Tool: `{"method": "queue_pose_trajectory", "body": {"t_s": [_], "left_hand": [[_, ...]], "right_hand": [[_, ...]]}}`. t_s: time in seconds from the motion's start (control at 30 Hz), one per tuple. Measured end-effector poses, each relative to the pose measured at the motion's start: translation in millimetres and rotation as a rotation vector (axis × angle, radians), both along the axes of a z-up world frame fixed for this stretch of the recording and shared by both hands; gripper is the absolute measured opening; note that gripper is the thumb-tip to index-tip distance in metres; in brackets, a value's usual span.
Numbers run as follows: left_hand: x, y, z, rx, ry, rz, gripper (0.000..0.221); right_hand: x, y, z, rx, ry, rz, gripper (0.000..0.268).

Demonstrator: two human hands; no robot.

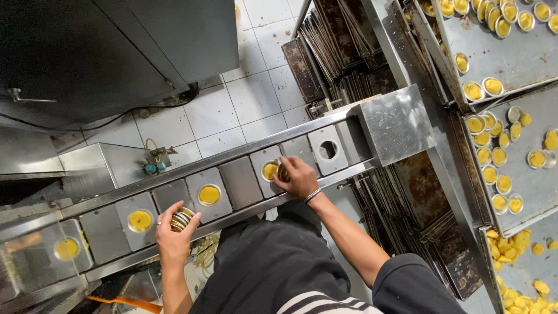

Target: The person places small yellow pastries into metal molds on a conveyor belt and then transfers the filled molds onto large trays, arranging them in rows.

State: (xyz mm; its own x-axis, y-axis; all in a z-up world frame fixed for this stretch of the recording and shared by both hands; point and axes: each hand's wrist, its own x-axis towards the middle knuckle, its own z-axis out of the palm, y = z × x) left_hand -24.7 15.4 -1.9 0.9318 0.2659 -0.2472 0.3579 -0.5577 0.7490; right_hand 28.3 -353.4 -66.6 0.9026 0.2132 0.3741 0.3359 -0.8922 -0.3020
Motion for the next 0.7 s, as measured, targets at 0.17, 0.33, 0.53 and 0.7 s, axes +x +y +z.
{"method": "queue_pose_trajectory", "body": {"t_s": [0.17, 0.33, 0.53, 0.7], "left_hand": [[2, -3, 11, 0.015, 0.018, -0.005, 0.052], [4, -3, -4, 0.037, -0.001, -0.044, 0.054], [11, -13, 8, -0.025, 0.017, -0.022, 0.050], [9, -8, 11, -0.027, 0.068, -0.010, 0.052]], "right_hand": [[13, -56, -15, -0.002, 0.136, -0.241, 0.063], [10, -73, -2, -0.071, 0.311, -0.339, 0.075], [6, -59, -12, -0.093, 0.313, -0.237, 0.070], [-5, -43, -28, -0.091, 0.243, -0.155, 0.063]]}}
